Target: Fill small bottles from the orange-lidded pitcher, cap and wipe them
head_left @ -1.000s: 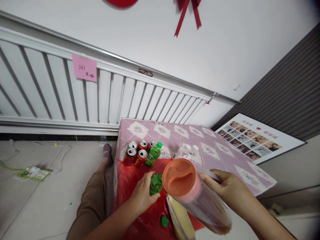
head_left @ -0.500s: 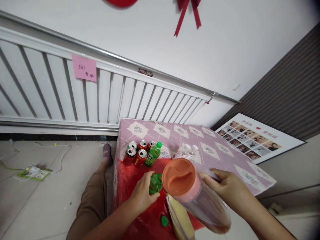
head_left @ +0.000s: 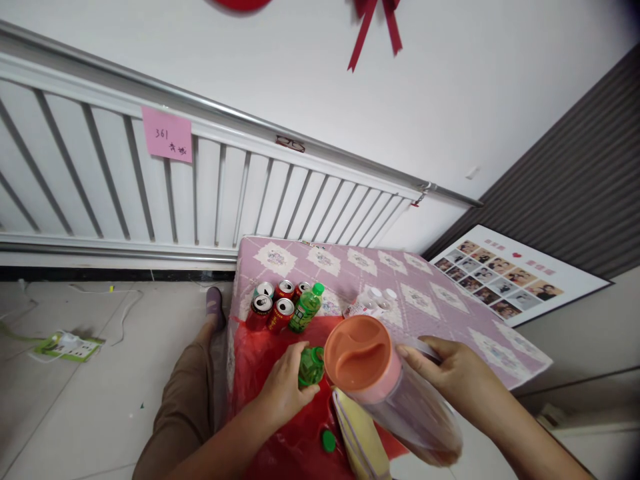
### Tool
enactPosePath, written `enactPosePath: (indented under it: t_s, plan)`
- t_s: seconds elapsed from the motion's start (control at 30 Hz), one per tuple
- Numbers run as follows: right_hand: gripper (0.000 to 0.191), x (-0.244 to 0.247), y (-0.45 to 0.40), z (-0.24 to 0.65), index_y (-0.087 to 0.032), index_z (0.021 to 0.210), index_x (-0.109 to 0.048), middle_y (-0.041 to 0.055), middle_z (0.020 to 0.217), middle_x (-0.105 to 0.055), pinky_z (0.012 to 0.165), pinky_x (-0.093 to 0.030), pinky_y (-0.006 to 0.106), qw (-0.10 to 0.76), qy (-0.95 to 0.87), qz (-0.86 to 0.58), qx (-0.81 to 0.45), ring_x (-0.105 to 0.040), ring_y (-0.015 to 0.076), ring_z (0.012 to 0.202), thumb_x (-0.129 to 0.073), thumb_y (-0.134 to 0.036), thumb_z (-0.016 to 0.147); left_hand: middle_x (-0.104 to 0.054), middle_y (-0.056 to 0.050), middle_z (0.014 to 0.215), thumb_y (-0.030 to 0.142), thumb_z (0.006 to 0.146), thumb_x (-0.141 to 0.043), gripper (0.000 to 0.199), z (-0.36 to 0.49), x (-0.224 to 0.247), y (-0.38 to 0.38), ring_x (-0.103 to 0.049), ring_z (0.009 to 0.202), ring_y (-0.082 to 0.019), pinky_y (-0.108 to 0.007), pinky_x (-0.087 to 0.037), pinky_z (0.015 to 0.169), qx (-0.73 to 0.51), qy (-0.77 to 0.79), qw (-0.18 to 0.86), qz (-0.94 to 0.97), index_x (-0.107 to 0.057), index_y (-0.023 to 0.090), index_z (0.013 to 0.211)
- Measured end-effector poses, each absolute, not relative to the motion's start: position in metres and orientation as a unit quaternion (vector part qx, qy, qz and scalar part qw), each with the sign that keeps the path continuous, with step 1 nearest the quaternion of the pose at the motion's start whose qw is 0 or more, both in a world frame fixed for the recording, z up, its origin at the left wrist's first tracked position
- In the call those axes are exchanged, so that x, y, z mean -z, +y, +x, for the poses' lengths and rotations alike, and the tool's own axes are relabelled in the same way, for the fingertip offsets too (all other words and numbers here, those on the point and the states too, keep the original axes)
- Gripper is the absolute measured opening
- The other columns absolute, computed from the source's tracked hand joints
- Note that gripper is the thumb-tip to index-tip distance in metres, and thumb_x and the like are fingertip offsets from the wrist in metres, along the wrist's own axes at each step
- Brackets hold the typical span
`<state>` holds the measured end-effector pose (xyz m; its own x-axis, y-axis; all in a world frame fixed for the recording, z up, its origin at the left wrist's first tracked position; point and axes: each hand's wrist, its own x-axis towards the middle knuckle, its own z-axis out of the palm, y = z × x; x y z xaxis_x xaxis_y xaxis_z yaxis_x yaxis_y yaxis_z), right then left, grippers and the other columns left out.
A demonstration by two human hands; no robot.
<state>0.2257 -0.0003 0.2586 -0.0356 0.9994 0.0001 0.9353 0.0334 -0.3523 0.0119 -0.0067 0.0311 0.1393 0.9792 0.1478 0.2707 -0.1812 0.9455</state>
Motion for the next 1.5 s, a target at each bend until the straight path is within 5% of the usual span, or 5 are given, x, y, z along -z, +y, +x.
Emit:
enactPosePath:
  t_s: [1.5]
  plan:
    - [0.047, -0.2586, -0.0011, 0.2248, -0.021, 0.053, -0.044, -0.0037, 0.049, -0.04, 0.042, -0.027, 0.023, 0.158, -0.719, -0.664, -0.128, -0.036, 0.0112, 0.049, -0.053, -0.059, 0.078, -0.051, -0.013, 0.139, 0.015, 0.066, -0.072, 0.077, 0.0123, -0.0303, -0.0074, -0.051, 0.128, -0.029, -0.047, -0.04, 0.109, -0.438, 0.495, 0.409, 0.629, -0.038, 0.022, 0.135]
